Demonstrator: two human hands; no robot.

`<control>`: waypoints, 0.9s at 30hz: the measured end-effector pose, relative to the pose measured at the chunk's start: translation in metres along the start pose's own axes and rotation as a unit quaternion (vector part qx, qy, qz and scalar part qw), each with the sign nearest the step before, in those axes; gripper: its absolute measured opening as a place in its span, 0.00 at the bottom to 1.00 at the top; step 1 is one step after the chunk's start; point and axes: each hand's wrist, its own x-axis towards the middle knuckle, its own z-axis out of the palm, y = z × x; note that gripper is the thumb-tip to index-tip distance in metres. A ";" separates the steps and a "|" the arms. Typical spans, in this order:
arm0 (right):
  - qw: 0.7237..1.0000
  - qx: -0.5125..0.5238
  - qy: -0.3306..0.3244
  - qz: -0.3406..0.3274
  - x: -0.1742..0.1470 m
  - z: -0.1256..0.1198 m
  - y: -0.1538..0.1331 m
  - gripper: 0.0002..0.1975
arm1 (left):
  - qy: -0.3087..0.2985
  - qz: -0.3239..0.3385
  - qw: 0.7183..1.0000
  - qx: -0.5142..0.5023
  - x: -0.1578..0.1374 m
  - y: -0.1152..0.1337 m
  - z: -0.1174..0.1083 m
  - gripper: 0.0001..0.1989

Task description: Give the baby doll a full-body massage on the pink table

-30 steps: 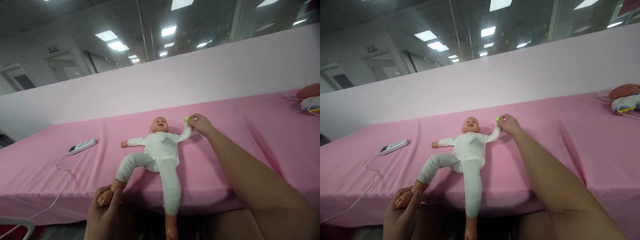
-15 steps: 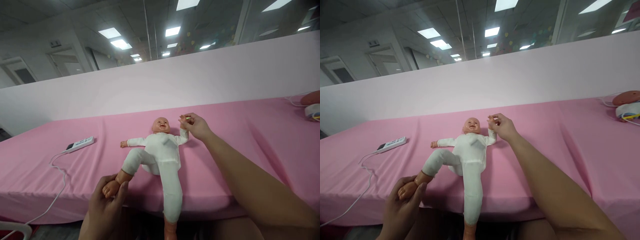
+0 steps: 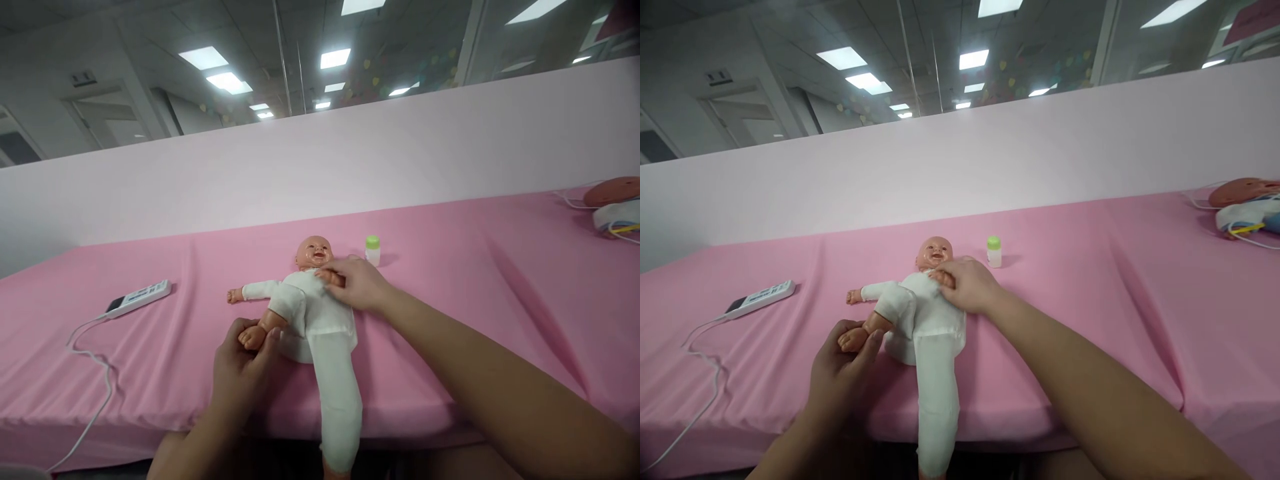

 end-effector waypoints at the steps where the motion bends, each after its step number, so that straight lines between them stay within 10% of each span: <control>1: 0.998 0.046 0.021 0.049 0.002 -0.002 0.010 0.17 | 0.010 -0.008 1.000 0.001 -0.004 -0.002 -0.004 0.15; 5: 0.933 0.264 0.102 0.223 0.007 -0.010 0.063 0.12 | 0.036 -0.047 0.998 -0.008 -0.019 -0.020 -0.023 0.18; 10: 0.868 0.361 0.052 0.337 0.004 -0.015 0.105 0.15 | 0.040 -0.060 0.997 -0.015 -0.037 -0.040 -0.045 0.18; 27: 0.860 0.316 0.109 0.385 -0.006 -0.022 0.135 0.11 | -0.010 -0.086 0.995 -0.049 -0.088 -0.045 -0.084 0.23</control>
